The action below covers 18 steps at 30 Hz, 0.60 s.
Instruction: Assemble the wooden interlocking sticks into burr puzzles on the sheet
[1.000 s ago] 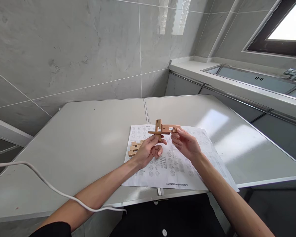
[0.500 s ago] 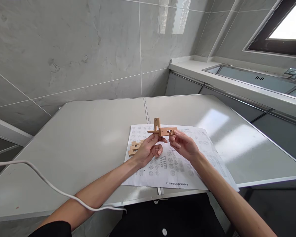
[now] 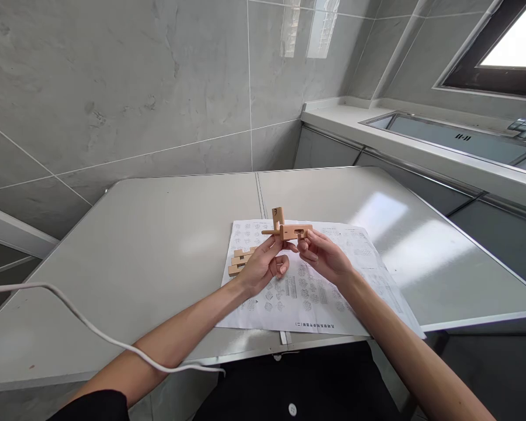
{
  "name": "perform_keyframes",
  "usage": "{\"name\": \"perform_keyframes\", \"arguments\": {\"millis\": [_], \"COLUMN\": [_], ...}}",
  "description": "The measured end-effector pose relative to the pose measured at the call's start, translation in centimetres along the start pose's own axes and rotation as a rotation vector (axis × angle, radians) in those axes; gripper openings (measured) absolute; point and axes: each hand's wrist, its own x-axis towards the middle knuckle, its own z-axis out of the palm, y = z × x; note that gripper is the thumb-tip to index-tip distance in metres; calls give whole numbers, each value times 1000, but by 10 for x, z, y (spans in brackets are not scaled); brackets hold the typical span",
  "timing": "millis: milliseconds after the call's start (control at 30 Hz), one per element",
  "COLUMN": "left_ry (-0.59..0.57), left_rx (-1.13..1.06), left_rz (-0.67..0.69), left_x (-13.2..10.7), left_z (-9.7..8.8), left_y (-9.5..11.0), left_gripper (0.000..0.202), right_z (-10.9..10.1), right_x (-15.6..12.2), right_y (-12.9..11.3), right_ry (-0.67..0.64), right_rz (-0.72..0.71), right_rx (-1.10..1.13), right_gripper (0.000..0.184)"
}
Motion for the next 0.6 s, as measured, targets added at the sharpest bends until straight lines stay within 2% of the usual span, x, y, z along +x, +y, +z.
{"name": "perform_keyframes", "arguments": {"millis": [167, 267, 400, 600], "left_ry": [-37, -117, -220, -252], "left_rx": [10, 40, 119, 254], "left_rz": [-13, -21, -56, -29], "left_x": [-1, -2, -2, -2], "left_z": [1, 3, 3, 4], "left_y": [2, 1, -4, -7], "left_gripper": [34, 34, 36, 42], "right_z": [2, 4, 4, 7], "right_x": [0, 0, -1, -1], "right_y": [0, 0, 1, -2], "right_ry": [-35, -57, -15, -17], "right_rz": [7, 33, 58, 106], "right_rx": [-12, -46, -65, -51], "right_gripper": [31, 31, 28, 30]}}
